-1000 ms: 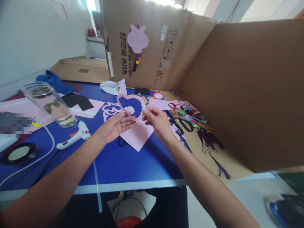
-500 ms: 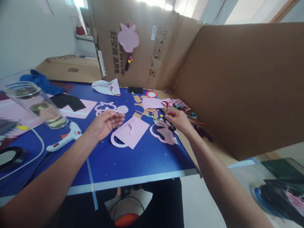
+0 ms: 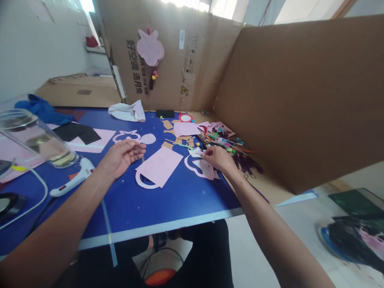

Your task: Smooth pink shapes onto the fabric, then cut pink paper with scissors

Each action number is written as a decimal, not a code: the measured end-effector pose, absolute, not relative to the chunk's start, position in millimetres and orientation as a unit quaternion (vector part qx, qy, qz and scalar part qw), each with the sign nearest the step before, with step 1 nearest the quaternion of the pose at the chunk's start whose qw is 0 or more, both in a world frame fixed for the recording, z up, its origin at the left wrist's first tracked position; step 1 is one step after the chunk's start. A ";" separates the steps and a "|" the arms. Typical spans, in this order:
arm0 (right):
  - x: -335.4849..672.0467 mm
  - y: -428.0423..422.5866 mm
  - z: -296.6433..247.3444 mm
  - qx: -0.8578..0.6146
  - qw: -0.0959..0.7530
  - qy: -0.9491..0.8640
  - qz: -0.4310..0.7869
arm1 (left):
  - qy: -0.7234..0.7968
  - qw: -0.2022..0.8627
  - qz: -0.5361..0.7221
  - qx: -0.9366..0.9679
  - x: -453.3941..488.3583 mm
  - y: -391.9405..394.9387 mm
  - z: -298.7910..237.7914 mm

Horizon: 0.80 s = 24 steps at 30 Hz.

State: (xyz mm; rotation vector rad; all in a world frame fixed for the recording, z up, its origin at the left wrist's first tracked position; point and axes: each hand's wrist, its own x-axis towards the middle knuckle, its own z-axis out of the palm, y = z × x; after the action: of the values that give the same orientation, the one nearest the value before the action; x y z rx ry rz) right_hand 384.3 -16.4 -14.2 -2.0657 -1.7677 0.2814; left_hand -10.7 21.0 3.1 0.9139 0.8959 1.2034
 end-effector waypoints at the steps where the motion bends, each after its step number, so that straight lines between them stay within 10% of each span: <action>1: 385.5 -16.1 -13.5 -0.737 0.208 -0.634 0.109 | 0.394 0.636 0.529 0.399 -11.6 21.6 3.2; 11: 430.4 -21.0 21.0 -0.732 0.344 -0.567 0.157 | 0.400 0.631 0.537 0.391 -13.7 22.9 5.1; 24: 470.6 -32.6 34.1 -0.807 0.305 -0.488 0.132 | 0.398 0.630 0.536 0.397 -15.1 24.2 4.1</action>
State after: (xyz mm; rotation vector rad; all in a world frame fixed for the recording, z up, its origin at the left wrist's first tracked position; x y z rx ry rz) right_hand 470.6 -32.6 34.1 -2.1360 -1.2924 0.3486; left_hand -15.1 24.2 4.1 0.9084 0.9105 1.2273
